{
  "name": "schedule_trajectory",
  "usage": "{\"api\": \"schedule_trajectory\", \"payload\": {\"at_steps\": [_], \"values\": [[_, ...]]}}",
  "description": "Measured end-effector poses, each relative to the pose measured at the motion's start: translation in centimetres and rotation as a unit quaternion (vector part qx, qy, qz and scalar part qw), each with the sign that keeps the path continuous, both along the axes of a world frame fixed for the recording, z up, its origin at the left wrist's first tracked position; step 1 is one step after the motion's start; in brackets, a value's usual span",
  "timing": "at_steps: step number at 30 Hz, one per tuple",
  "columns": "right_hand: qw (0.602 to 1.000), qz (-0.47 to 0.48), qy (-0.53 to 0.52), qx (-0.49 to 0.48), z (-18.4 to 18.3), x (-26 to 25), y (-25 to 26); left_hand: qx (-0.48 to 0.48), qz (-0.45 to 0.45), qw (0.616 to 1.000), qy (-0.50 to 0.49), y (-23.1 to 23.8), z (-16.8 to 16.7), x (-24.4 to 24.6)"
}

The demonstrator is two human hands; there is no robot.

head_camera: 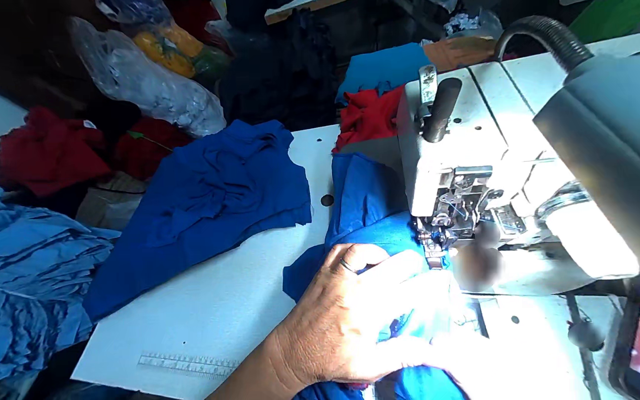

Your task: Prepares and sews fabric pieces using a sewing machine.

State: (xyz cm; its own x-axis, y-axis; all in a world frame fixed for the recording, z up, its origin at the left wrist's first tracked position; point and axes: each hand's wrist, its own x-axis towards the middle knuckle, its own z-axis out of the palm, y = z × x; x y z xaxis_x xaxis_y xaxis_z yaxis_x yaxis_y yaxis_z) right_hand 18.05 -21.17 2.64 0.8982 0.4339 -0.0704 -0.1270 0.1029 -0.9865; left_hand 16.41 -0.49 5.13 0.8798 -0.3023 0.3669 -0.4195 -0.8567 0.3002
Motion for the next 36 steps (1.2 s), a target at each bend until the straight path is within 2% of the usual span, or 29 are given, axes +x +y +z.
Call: {"api": "schedule_trajectory", "payload": {"at_steps": [6, 16, 21, 23, 26, 28, 29, 30, 33, 35, 36], "values": [[1.000, -0.007, 0.001, -0.010, -0.2, 0.3, 0.6, 0.022, -0.007, 0.999, -0.037, 0.1, 1.3, 0.1], [0.999, -0.042, 0.009, 0.010, -0.1, 0.3, 0.7, 0.024, -0.005, 0.998, -0.065, 0.2, 1.5, 0.4], [0.999, -0.045, 0.004, 0.003, 0.3, 0.7, 1.0, -0.005, -0.053, 0.994, -0.096, 1.2, 1.1, 1.0], [0.999, -0.040, -0.003, 0.020, -0.3, 0.5, 0.5, -0.039, -0.008, 0.993, -0.114, 1.8, 0.5, -0.4], [0.997, -0.060, 0.010, 0.052, 0.0, 0.2, -0.4, -0.086, 0.125, 0.988, -0.040, 3.1, -1.0, -3.4], [0.995, -0.069, 0.013, 0.071, 0.1, 0.4, -0.9, -0.148, 0.124, 0.981, 0.009, 4.7, -2.0, -4.2], [0.994, -0.072, 0.024, 0.076, 0.2, 0.5, -1.0, -0.162, 0.119, 0.979, 0.023, 5.8, -1.5, -4.1], [0.993, -0.076, 0.048, 0.080, 0.5, 0.6, -1.0, -0.135, 0.122, 0.982, 0.041, 7.3, -0.2, -3.9], [0.985, -0.061, 0.115, 0.111, 1.2, 0.7, -1.3, 0.020, 0.209, 0.977, 0.049, 10.4, 4.9, -2.5], [0.977, -0.015, 0.137, 0.161, 0.0, 0.9, -2.1, 0.063, 0.215, 0.974, -0.028, 8.2, 6.8, -2.5], [0.971, -0.008, 0.157, 0.180, -0.1, 0.9, -2.3, 0.044, 0.176, 0.979, -0.093, 5.5, 6.6, -2.7]]}}
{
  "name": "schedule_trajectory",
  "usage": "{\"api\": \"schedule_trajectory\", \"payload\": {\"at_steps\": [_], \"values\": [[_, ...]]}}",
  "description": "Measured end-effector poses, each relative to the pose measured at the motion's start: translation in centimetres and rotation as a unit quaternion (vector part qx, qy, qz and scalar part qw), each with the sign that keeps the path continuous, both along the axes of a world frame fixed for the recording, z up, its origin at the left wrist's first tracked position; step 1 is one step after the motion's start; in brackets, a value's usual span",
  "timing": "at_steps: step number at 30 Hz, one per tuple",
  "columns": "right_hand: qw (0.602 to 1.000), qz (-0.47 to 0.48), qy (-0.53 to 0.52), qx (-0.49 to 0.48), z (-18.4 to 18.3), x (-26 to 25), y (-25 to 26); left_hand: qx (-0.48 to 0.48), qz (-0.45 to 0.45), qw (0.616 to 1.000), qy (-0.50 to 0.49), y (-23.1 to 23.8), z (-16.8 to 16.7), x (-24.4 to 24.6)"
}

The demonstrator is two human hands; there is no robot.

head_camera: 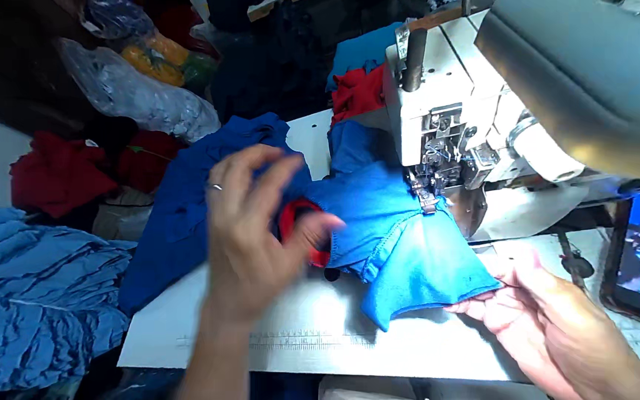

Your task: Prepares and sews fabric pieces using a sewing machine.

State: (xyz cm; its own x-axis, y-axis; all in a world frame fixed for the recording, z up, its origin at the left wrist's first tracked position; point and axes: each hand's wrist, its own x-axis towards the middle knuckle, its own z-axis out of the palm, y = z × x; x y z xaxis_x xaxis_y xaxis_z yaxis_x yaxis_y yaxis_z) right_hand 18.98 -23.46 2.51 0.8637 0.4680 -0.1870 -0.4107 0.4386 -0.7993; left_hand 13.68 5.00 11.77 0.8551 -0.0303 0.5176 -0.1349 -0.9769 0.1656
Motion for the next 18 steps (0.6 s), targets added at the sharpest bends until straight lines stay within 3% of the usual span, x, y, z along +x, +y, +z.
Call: {"api": "schedule_trajectory", "payload": {"at_steps": [2, 5, 11, 13, 15, 18], "values": [[0.999, 0.001, 0.033, -0.005, 0.9, -0.1, -0.2, -0.029, -0.106, 0.990, -0.085, -6.2, -2.7, -0.5], [1.000, -0.004, -0.004, -0.009, 0.5, -0.4, -0.7, 0.005, -0.169, 0.978, -0.119, -11.9, -7.4, -0.5], [0.986, -0.022, -0.144, -0.077, -1.1, -0.5, -1.5, -0.039, -0.179, 0.975, -0.126, -12.2, -8.9, -0.2], [0.957, -0.031, -0.262, -0.117, -2.0, -0.4, -2.2, -0.061, -0.185, 0.973, -0.124, -12.1, -8.8, -0.2], [0.897, -0.069, -0.391, -0.193, -2.6, -0.2, -2.7, -0.077, -0.189, 0.971, -0.121, -12.0, -8.6, -0.1], [0.837, -0.128, -0.489, -0.209, -3.3, 0.1, -2.2, -0.085, -0.206, 0.968, -0.117, -11.9, -8.7, 0.0]]}}
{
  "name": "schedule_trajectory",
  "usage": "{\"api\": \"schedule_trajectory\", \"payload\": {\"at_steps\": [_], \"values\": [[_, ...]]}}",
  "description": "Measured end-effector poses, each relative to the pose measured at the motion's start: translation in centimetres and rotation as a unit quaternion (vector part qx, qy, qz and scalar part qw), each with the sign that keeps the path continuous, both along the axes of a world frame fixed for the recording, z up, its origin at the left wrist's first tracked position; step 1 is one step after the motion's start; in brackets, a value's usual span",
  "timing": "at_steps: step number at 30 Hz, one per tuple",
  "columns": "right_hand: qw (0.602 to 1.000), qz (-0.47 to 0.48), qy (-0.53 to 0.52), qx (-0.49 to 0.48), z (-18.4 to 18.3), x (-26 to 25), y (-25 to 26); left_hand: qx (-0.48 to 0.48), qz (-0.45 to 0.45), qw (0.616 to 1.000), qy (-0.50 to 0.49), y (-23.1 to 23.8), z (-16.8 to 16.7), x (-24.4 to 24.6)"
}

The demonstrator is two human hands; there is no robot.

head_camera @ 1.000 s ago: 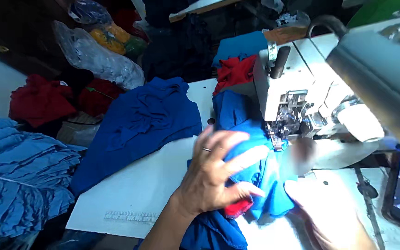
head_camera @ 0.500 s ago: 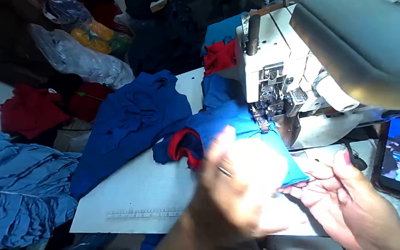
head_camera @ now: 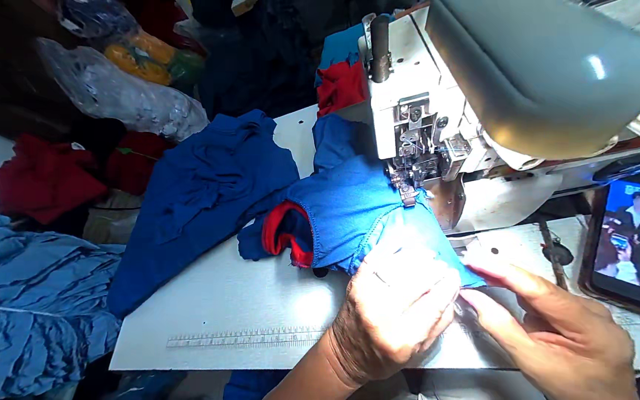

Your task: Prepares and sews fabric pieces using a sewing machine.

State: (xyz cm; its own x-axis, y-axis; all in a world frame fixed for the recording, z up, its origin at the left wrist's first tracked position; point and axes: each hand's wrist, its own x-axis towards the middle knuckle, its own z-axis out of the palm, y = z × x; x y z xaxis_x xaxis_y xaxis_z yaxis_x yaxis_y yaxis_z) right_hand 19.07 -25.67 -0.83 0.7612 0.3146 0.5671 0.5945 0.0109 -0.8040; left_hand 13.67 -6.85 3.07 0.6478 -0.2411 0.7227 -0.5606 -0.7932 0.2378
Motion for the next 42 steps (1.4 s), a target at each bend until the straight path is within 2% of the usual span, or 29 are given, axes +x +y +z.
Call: {"api": "schedule_trajectory", "payload": {"at_steps": [3, 6, 9, 14, 18, 25, 29, 31, 37, 38, 39, 40, 41, 42], "values": [[0.999, -0.009, -0.043, 0.021, 0.1, 0.5, 0.5, -0.012, 0.002, 1.000, -0.001, -0.1, -0.2, 0.2], [0.998, -0.018, -0.056, -0.001, 1.1, 0.6, 1.0, 0.009, 0.072, 0.997, 0.025, -0.7, -1.2, 0.3], [0.996, -0.002, -0.076, -0.053, 2.7, 0.3, 1.3, -0.005, 0.108, 0.993, -0.043, 0.0, -1.1, 1.0], [0.993, 0.023, -0.062, -0.096, 2.7, 0.3, 0.3, 0.069, 0.064, 0.996, -0.013, 3.0, 0.1, -0.1], [0.992, 0.064, -0.068, -0.090, 1.8, 0.9, 0.3, 0.071, 0.051, 0.996, 0.021, 3.7, 0.3, -0.4], [0.988, -0.012, -0.119, -0.095, 1.7, 3.0, 2.5, 0.060, 0.065, 0.994, 0.067, 5.0, 1.2, 1.0], [0.980, -0.068, -0.155, -0.107, 2.4, 4.8, 4.3, 0.047, 0.068, 0.990, 0.110, 6.4, 3.3, 3.5], [0.977, -0.077, -0.156, -0.124, 2.9, 5.0, 4.7, 0.012, 0.049, 0.991, 0.124, 7.4, 4.2, 4.8], [0.984, -0.085, -0.113, -0.108, 2.2, 2.8, 3.6, 0.027, 0.063, 0.990, 0.125, 10.5, 4.5, 8.2], [0.983, -0.091, -0.111, -0.111, 2.0, 2.2, 3.5, 0.044, 0.066, 0.990, 0.118, 11.5, 4.3, 7.8], [0.982, -0.093, -0.113, -0.116, 1.9, 1.6, 3.4, 0.077, 0.065, 0.993, 0.066, 12.8, 3.3, 6.9], [0.981, -0.088, -0.115, -0.130, 1.9, 0.9, 3.4, 0.096, 0.065, 0.991, -0.064, 14.0, 1.3, 6.2], [0.980, -0.075, -0.116, -0.145, 2.1, 0.2, 3.4, 0.108, 0.199, 0.966, 0.124, 10.4, 4.9, 2.1], [0.980, -0.051, -0.114, -0.152, 2.4, -0.5, 3.5, 0.112, 0.250, 0.927, 0.257, 7.0, 7.9, 0.0]]}}
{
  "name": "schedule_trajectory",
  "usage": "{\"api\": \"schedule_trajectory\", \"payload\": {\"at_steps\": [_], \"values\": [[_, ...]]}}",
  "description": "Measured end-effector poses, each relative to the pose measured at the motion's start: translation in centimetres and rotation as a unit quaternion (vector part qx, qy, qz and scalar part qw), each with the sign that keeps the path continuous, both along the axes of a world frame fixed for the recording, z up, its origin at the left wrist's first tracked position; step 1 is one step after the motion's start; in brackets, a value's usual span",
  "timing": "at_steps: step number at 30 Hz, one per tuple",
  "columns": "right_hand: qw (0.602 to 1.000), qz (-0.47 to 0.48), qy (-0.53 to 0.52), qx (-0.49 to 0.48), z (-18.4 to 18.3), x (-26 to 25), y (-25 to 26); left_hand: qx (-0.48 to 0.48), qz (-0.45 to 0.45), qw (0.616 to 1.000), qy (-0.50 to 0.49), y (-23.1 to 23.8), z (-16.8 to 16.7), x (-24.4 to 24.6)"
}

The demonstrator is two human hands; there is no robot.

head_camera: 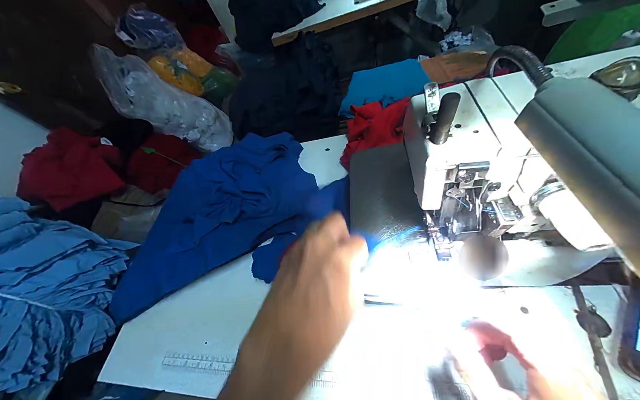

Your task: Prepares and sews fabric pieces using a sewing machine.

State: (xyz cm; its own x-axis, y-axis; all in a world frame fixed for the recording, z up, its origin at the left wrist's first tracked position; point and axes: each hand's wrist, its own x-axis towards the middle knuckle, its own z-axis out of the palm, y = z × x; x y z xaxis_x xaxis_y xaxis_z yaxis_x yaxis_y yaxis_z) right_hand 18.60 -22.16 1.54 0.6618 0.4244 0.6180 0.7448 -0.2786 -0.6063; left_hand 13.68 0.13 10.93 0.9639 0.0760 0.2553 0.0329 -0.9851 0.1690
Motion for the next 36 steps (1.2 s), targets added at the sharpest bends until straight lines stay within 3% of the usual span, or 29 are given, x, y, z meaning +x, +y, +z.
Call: {"api": "schedule_trajectory", "payload": {"at_steps": [2, 5, 10, 13, 16, 18, 21, 26, 31, 34, 36], "values": [[0.997, 0.062, 0.024, -0.034, 0.2, -1.1, 0.1, -0.042, -0.062, 0.994, 0.084, -4.0, 1.7, -2.7], [0.992, 0.078, 0.038, -0.091, -0.9, -0.7, -0.5, -0.172, -0.207, 0.953, 0.138, -5.7, -0.4, -4.3], [0.996, -0.038, 0.074, -0.020, -2.7, 3.2, -2.7, -0.150, -0.168, 0.974, 0.016, -4.1, -7.7, -4.2], [0.983, 0.021, 0.170, 0.060, -2.7, 2.0, -4.1, -0.215, -0.133, 0.962, -0.099, -4.8, -8.6, -4.9], [0.924, 0.154, 0.300, 0.181, -2.4, -0.3, -5.6, -0.176, -0.108, 0.957, -0.205, -5.6, -8.2, -4.8], [0.905, 0.156, 0.323, 0.229, -1.5, -1.9, -5.4, -0.121, -0.125, 0.966, -0.189, -5.8, -7.7, -4.4], [0.919, 0.086, 0.297, 0.243, 0.1, -3.6, -4.6, -0.069, -0.168, 0.974, -0.131, -5.6, -7.1, -3.4], [0.910, 0.011, 0.354, 0.218, 0.6, -3.4, -4.6, -0.111, -0.197, 0.965, -0.132, -5.1, -6.6, -3.1], [0.915, 0.018, 0.297, 0.274, -0.9, -3.0, -4.5, -0.199, -0.209, 0.946, -0.148, -4.8, -6.9, -3.8], [0.910, 0.014, 0.303, 0.281, -0.9, -3.3, -3.5, -0.181, -0.188, 0.961, -0.094, -5.3, -6.4, -3.7], [0.903, 0.030, 0.319, 0.285, -0.5, -3.4, -2.7, -0.231, -0.197, 0.951, -0.050, -6.3, -5.7, -3.1]]}}
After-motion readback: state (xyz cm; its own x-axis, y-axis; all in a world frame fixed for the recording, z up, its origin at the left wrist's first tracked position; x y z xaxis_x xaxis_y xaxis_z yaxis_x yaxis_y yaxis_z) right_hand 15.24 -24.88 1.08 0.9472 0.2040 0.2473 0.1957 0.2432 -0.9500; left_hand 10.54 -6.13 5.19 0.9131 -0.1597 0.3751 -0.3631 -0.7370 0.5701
